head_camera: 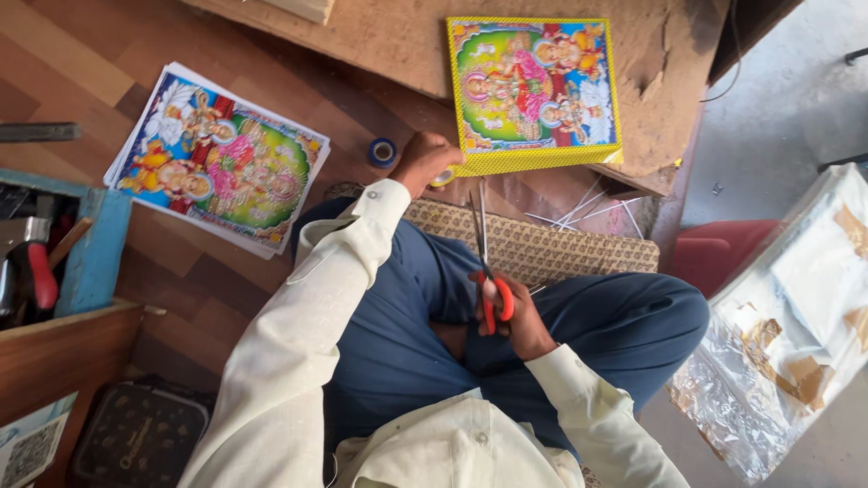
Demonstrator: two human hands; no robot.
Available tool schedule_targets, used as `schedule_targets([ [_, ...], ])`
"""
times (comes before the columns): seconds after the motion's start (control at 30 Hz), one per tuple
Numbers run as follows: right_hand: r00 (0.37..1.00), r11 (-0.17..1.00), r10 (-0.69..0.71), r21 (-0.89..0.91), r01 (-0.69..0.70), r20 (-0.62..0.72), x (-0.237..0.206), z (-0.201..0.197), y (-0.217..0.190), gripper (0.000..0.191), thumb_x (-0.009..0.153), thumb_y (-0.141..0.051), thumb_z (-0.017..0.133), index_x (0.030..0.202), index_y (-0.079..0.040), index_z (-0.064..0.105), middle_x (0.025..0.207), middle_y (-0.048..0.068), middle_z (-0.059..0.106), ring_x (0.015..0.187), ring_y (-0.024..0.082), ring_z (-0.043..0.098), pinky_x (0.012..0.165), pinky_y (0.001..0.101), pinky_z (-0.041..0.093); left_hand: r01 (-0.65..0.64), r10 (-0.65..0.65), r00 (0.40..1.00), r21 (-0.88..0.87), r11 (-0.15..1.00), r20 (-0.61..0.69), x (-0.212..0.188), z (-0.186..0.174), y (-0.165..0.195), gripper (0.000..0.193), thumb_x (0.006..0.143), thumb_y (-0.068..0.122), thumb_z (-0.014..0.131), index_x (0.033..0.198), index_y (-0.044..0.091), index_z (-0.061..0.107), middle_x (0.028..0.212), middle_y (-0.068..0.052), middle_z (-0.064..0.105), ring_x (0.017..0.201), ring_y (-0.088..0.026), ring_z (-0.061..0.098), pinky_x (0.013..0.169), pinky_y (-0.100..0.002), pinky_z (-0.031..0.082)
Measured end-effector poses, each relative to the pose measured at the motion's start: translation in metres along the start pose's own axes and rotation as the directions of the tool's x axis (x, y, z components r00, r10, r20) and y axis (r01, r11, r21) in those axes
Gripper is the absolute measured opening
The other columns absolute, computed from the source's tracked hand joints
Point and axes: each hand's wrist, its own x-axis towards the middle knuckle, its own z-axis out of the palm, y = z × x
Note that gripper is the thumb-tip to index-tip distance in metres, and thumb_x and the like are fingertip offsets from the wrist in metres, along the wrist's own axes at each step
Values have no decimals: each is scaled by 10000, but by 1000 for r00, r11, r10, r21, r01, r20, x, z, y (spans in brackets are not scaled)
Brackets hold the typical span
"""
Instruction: The person sits cross-legged and uses scissors to trim a transparent sheet, then places it over a printed religious image. They apply yellow patterned tape along the edges of the image to secure the sheet and create a border, repeating the process for multiple images.
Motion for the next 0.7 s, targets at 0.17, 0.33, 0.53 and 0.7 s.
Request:
schedule_targets([
  [0.17, 999, 997, -43, 63, 44, -9, 32, 19, -13, 615, 935, -480, 603, 1324, -3, 613, 740, 58, 630, 512, 152, 606, 418, 235, 401, 5, -2, 998, 44, 999, -60, -11, 1, 11, 194, 726, 183, 758, 721, 15, 660, 681, -58, 666, 603, -132, 622, 472, -349, 532],
  [0.33, 991, 990, -131, 55, 132, -17, 57, 34, -27, 624, 944, -459, 645, 1332, 29, 613, 736, 47, 604, 518, 133, 574, 425, 228, 362, -106, 127, 986, 177, 978, -109, -15, -2, 14, 229, 701, 213, 759, 767, 1, 702, 719, -99, 728, 680, -144, 681, 616, -334, 546],
  [0.53, 985, 982, -171, 82, 173, -33, 64, 37, -32, 652, 898, -422, 704, 1360, 26, 604, 728, 40, 595, 510, 119, 553, 431, 224, 364, -72, 95, 990, 203, 976, -107, -9, -3, 10, 228, 694, 196, 732, 730, -24, 684, 695, -111, 716, 682, -141, 668, 633, -337, 547],
  [0.7, 981, 977, -184, 98, 190, -65, 66, 33, -31, 626, 879, -385, 724, 1338, 31, 630, 703, 31, 584, 477, 106, 515, 415, 222, 365, -79, 101, 990, 204, 976, -100, -5, -4, 7, 214, 693, 174, 725, 695, -32, 668, 682, -111, 702, 674, -135, 649, 623, -333, 539],
])
